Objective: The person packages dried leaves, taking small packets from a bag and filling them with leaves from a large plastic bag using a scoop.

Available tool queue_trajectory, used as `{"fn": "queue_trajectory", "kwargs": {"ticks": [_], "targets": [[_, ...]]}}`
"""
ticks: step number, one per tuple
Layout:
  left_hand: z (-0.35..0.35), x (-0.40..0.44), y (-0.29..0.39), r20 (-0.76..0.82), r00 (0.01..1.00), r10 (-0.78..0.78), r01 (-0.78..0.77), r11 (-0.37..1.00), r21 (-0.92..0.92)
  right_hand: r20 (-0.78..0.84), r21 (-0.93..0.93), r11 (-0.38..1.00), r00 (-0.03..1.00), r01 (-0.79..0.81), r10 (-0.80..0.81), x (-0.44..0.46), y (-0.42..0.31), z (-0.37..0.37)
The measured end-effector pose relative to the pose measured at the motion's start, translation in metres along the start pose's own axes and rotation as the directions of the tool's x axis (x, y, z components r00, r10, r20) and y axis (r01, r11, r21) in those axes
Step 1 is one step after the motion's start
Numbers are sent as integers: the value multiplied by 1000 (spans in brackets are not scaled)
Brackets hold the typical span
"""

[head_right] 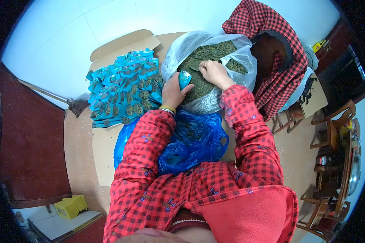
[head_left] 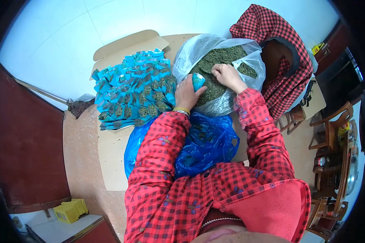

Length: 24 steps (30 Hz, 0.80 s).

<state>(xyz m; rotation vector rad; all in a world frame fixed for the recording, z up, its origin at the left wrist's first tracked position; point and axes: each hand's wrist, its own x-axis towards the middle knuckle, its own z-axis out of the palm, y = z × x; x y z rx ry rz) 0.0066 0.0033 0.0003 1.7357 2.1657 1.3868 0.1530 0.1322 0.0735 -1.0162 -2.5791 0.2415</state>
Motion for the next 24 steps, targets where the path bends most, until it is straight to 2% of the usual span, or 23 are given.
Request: {"fn": "queue_trajectory", "kwargs": {"ticks": [1, 2, 4, 5, 8, 13, 15, 17, 19, 20, 21, 23, 24], "targets": [[-2, 0, 2, -19, 1000, 3, -3, 1000, 11, 6, 28, 999, 999, 34, -34, -4, -6, -11], [-4, 1, 3, 52, 998, -40, 39, 999, 20, 4, 27, 999, 999, 32, -32, -10, -12, -19], [-1, 0, 1, 31, 999, -25, 25, 999, 23, -50, -40, 984, 983, 174, -176, -20, -24, -28], [0, -1, 0, 12, 1000, -13, 13, 1000, 27, -51, -40, 984, 983, 176, -178, -24, -28, -30], [-1, -1, 1, 25, 999, -20, 19, 999, 39, -114, -284, 885, 904, 368, -412, -31, -35, -29], [-5, 0, 4, 61, 998, -32, 31, 999, 22, -34, -364, 818, 871, 446, -490, -34, -50, -23], [-5, -1, 3, 53, 998, -31, 30, 999, 18, -129, -402, 779, 812, 482, -569, -33, -52, -21], [-4, -1, 2, 44, 999, -31, 30, 999, 23, -130, -416, 796, 837, 440, -531, -32, -48, -27], [-1, -2, 0, 8, 1000, -9, 9, 1000, 23, -193, -488, 838, 906, 244, -376, -30, -39, -29], [0, -2, -1, -27, 999, 17, -16, 1000, 26, -140, -482, 855, 946, 193, -293, -30, -36, -30], [2, -2, -2, -27, 999, 18, -18, 1000, 25, -141, -483, 854, 946, 192, -292, -30, -36, -28], [4, -2, -5, -67, 997, 25, -25, 1000, -4, -247, -290, 886, 866, 362, -435, -31, -42, -20], [2, -2, -4, -65, 998, 24, -24, 1000, -4, -175, -191, 920, 911, 342, -375, -32, -47, -15]]}}
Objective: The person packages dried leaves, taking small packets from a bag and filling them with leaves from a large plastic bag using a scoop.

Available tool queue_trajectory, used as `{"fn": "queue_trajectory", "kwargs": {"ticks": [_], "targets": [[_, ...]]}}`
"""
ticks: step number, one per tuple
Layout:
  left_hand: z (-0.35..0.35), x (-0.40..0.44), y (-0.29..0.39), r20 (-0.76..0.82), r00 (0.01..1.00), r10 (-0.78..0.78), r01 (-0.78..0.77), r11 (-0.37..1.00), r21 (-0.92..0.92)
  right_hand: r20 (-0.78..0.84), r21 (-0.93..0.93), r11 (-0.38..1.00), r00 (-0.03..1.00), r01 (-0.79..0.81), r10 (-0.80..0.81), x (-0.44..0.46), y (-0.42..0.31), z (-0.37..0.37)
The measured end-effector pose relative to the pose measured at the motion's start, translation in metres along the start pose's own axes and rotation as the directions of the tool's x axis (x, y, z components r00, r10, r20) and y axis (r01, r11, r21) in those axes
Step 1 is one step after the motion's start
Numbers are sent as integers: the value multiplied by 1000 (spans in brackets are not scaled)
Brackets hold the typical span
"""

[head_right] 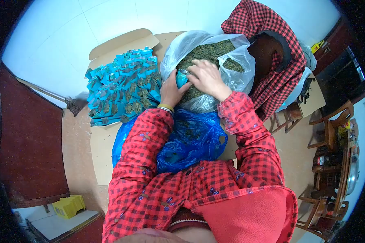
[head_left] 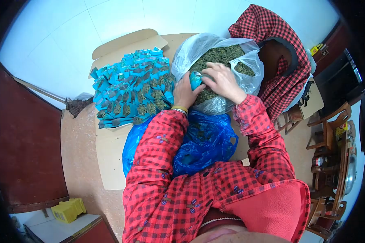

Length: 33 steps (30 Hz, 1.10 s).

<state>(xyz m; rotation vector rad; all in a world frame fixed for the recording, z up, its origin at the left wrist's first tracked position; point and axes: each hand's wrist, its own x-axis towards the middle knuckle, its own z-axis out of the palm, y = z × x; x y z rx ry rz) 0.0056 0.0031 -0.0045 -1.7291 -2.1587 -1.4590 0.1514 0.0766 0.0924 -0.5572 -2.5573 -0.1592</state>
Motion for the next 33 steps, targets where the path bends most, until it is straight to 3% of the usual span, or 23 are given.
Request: {"fn": "queue_trajectory", "kwargs": {"ticks": [1, 4, 6, 7, 9, 11, 13, 15, 17, 18, 20, 21, 23, 27, 30, 31, 33], "targets": [[-2, 0, 1, 48, 998, -38, 39, 999, -28, 82, 117, 990, 994, -76, 67, 2, -7, 3], [-2, 0, -4, 102, 993, -64, 71, 996, -57, 119, 238, 959, 985, -151, 125, 3, -10, 26], [-3, 0, -3, 119, 991, -58, 66, 996, -67, 376, 320, 897, 910, -304, 174, 7, -4, 32], [-3, 1, -3, 111, 992, -61, 68, 996, -62, 374, 324, 899, 913, -294, 164, 11, -8, 22], [-1, 0, -3, 8, 1000, 16, -16, 998, -59, 216, 120, 957, 948, -262, 233, 16, -13, -8], [0, 0, -1, 7, 1000, 22, -22, 999, -25, 60, 87, 970, 974, -225, 220, 22, -20, -43], [-3, 2, 3, 216, 976, -39, 2, 986, 167, -27, 97, 978, 982, -185, 188, 30, -27, -65], [-4, -1, 4, 293, 955, -51, -5, 982, 189, -98, 126, 980, 981, -152, 165, 35, -35, -62], [5, -7, -5, 91, 991, 97, -111, 980, 165, -175, 105, 994, 983, -35, 53, 43, -39, -44], [2, -6, -3, 91, 991, 98, -112, 979, 169, -167, 115, 993, 985, -18, 37, 46, -39, -30], [-6, -4, 4, 262, 965, 18, -76, 974, 212, -154, 185, 983, 987, -15, 44, 54, -44, -6], [-4, -3, -1, 261, 965, 15, -73, 974, 215, -160, 219, 976, 986, -7, 43, 58, -46, 7], [5, -3, -12, 268, 950, 158, -184, 980, 75, -121, 267, 963, 991, -24, 58, 62, -50, 27], [4, -6, -9, 253, 957, 143, -170, 981, 89, -66, 384, 920, 992, -71, 104, 65, -48, 70], [29, -7, -27, 260, 939, 223, -271, 948, 165, 189, 364, 921, 979, -138, 72, 60, -58, 83], [34, -7, -31, 200, 951, 238, -278, 938, 207, 186, 361, 922, 980, -138, 74, 58, -59, 80], [37, -7, -36, 136, 959, 248, -275, 927, 253, -115, 478, 878, 993, 28, 31, 54, -63, 76]]}}
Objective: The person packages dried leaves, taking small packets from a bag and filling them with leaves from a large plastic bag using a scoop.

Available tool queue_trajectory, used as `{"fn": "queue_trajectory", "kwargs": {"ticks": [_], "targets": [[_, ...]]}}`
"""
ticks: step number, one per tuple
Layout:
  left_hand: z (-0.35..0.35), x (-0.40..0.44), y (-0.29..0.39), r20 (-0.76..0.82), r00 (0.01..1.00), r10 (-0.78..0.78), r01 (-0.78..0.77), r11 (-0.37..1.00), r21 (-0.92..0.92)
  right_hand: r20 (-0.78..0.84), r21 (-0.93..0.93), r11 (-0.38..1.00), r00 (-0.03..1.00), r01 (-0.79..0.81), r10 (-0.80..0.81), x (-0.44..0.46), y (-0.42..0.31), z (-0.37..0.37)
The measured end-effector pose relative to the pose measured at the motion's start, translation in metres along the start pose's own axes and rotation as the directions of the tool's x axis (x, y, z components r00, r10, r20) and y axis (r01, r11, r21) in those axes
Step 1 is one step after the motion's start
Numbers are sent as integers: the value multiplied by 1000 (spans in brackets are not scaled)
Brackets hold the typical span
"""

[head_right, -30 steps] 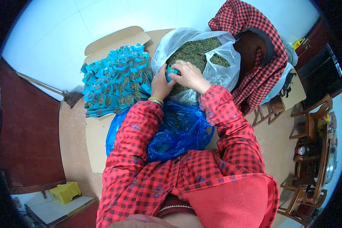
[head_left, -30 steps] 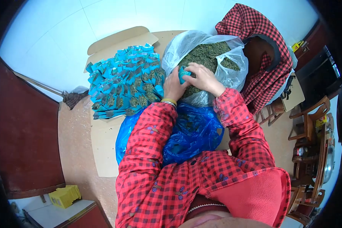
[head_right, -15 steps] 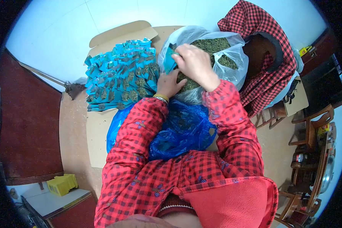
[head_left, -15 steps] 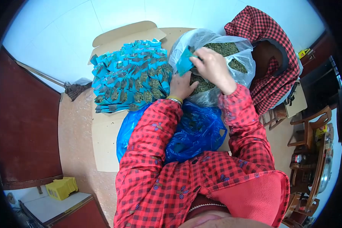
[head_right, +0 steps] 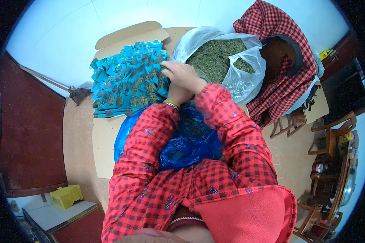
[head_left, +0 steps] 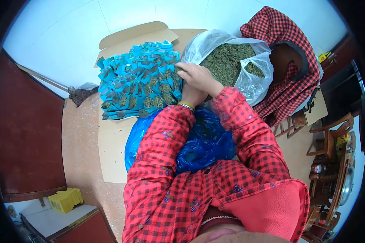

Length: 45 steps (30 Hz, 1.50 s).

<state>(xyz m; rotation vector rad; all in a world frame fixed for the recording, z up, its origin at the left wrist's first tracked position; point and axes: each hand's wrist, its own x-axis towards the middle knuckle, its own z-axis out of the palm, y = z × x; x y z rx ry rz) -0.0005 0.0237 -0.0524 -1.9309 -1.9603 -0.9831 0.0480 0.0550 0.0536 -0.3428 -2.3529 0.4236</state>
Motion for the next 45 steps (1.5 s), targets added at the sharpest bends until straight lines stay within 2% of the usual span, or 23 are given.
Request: {"fn": "queue_trajectory", "kwargs": {"ticks": [2, 3, 5, 6, 8, 9, 10, 11, 12, 14, 18, 20, 23, 24, 26, 27, 28, 30, 31, 34, 41, 44, 45], "targets": [[-17, 5, 4, -189, 982, 25, -42, 995, -89, -58, -27, 998, 996, 64, -66, -6, -16, -16], [-24, 6, 4, -194, 981, 25, -43, 995, -90, -116, -61, 991, 985, 122, -128, -11, -26, -29], [-36, 5, 5, 60, 979, -194, 202, 901, -385, 188, -38, 999, 981, -38, 45, -38, -54, -58], [-37, 7, 8, 61, 979, -197, 205, 899, -388, 444, -152, 985, 885, -84, 144, -53, -63, -69], [-36, 11, 13, 2, 952, -305, 271, 842, -466, 841, -148, 989, 524, -23, 138, -82, -63, -77], [-38, 11, 15, -26, 948, -316, 270, 847, -458, 894, -137, 990, 428, -17, 131, -99, -65, -74], [-38, 11, 15, -27, 949, -313, 266, 847, -460, 912, -102, 994, 394, -46, 112, -120, -64, -66], [-36, 10, 15, -32, 947, -319, 268, 843, -467, 928, -115, 992, 361, 48, 90, -135, -68, -59], [-35, 11, 13, -38, 945, -326, 270, 839, -473, 938, -91, 996, 339, 24, 78, -151, -72, -50], [-35, 10, 13, -51, 946, -319, 262, 851, -455, 810, 5, 1000, 587, -8, 0, -182, -80, -31], [-30, 9, 12, -103, 954, -282, 224, 896, -383, 789, -79, 995, 614, 68, 21, -189, -88, -19], [-30, 9, 11, -103, 960, -260, 207, 909, -361, 711, -138, 967, 701, 212, -52, -193, -82, -16], [-32, 10, 12, -102, 963, -248, 204, 924, -323, 658, -198, 972, 752, 124, 38, -187, -80, -34], [-32, 10, 12, -97, 960, -264, 224, 925, -306, 661, -198, 972, 750, 129, 36, -173, -90, -48], [-34, 12, 13, -66, 959, -276, 245, 923, -297, 953, -57, 994, 292, -90, 81, -147, -115, -77], [-35, 11, 15, -37, 960, -277, 255, 924, -285, 952, 98, 986, 301, -138, -53, -157, -112, -69], [-35, 11, 16, -31, 962, -271, 251, 924, -289, 952, 94, 985, 303, -145, -46, -167, -110, -59], [-36, 11, 17, -63, 960, -274, 246, 927, -284, 813, 279, 939, 570, -202, -119, -189, -107, -32], [-35, 11, 15, -84, 960, -266, 231, 928, -291, 825, 253, 967, 528, -26, -202, -193, -103, -20], [-34, 10, 14, -72, 963, -261, 229, 927, -297, 876, 168, 986, 455, 25, -160, -192, -115, -14], [-34, 10, 14, -47, 959, -278, 255, 928, -273, 896, 247, 968, 389, -33, -215, -198, -113, -7], [-36, 10, 16, -37, 960, -276, 257, 929, -267, 890, 160, 987, 438, -31, -130, -207, -105, -10], [-35, 10, 15, -36, 961, -274, 255, 930, -263, 892, 44, 999, 451, -22, -30, -205, -105, -13]]}}
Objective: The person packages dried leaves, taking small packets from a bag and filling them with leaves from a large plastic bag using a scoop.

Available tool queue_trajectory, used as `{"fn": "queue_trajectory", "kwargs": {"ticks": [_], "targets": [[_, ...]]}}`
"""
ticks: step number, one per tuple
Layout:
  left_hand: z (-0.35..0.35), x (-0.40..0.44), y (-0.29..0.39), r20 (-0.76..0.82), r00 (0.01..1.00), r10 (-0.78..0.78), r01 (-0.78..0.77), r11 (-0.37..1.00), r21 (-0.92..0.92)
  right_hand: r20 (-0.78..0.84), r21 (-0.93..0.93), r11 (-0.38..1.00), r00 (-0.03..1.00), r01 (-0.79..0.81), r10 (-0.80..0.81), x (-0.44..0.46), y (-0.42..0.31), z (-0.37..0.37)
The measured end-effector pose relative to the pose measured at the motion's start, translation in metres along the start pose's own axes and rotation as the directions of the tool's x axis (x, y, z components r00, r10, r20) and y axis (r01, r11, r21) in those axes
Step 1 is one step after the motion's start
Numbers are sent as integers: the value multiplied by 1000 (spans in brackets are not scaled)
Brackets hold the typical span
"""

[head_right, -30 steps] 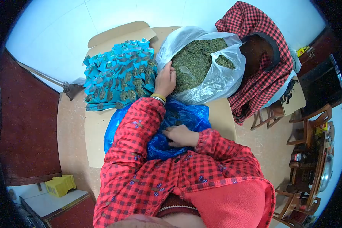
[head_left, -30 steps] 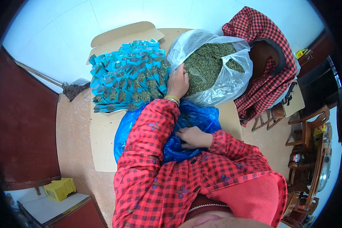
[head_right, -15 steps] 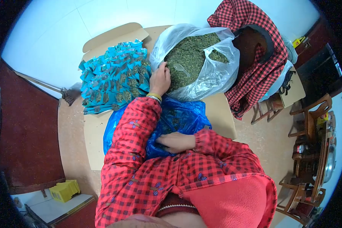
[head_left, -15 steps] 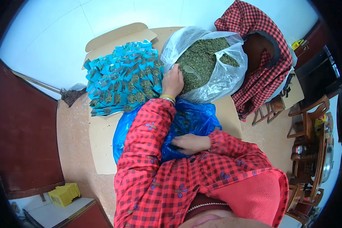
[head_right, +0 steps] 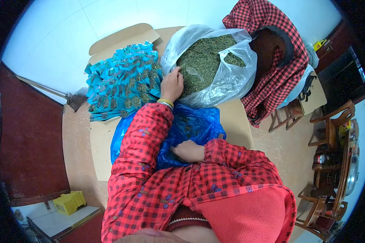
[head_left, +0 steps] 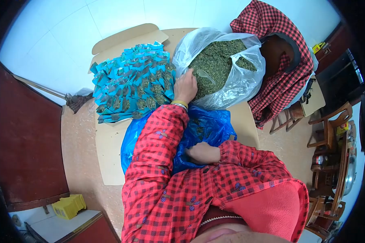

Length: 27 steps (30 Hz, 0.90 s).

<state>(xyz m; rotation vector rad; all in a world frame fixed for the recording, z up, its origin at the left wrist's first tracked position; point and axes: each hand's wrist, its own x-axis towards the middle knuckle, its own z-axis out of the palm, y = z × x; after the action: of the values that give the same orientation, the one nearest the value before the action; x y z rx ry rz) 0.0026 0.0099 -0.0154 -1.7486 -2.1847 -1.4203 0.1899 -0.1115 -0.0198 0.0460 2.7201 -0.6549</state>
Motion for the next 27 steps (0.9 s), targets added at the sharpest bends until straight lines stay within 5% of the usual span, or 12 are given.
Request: {"fn": "queue_trajectory", "kwargs": {"ticks": [1, 2, 3, 5, 9, 15, 18, 21, 23, 25, 26, 27], "targets": [[1, 0, -1, 3, 1000, 2, -2, 1000, 4, -21, -58, 993, 995, -101, 100, -2, 0, -1], [1, 0, -1, 3, 1000, 2, -2, 1000, 3, -193, -143, 990, 981, -16, -12, -3, 7, 14], [1, 1, -2, -2, 1000, 4, -4, 1000, 7, -192, -144, 989, 981, -18, -10, -3, 8, 14], [3, -1, -2, 0, 1000, 8, -8, 1000, 5, -343, -334, 919, 881, 209, -325, 0, 7, 19], [1, -1, 0, 15, 999, 29, -30, 999, 26, -342, -346, 913, 877, 218, -339, 10, 4, 19], [4, -1, -6, -59, 997, 55, -55, 998, 5, -133, -284, 933, 955, 219, -264, 5, 6, -1], [3, -3, -2, -26, 999, 40, -40, 999, -6, -240, -185, 971, 951, 151, -194, -18, 16, -21], [-1, 0, 0, -8, 1000, 24, -24, 999, -23, -32, -70, 993, 995, -99, 97, -57, 23, -68], [-1, -2, -1, -4, 1000, 8, -8, 999, -44, -87, -5, 960, 957, -280, 278, -88, 37, -112], [0, -1, -1, 19, 1000, -7, 9, 998, -59, -334, 184, 970, 919, -157, 211, -108, 71, -129], [-1, 0, 2, 19, 1000, -2, 4, 998, -65, -431, 490, 866, 837, -98, 338, -108, 103, -117], [-5, 1, 4, 39, 999, -30, 34, 994, -107, -354, 774, 627, 760, -89, 545, -101, 96, -126]]}}
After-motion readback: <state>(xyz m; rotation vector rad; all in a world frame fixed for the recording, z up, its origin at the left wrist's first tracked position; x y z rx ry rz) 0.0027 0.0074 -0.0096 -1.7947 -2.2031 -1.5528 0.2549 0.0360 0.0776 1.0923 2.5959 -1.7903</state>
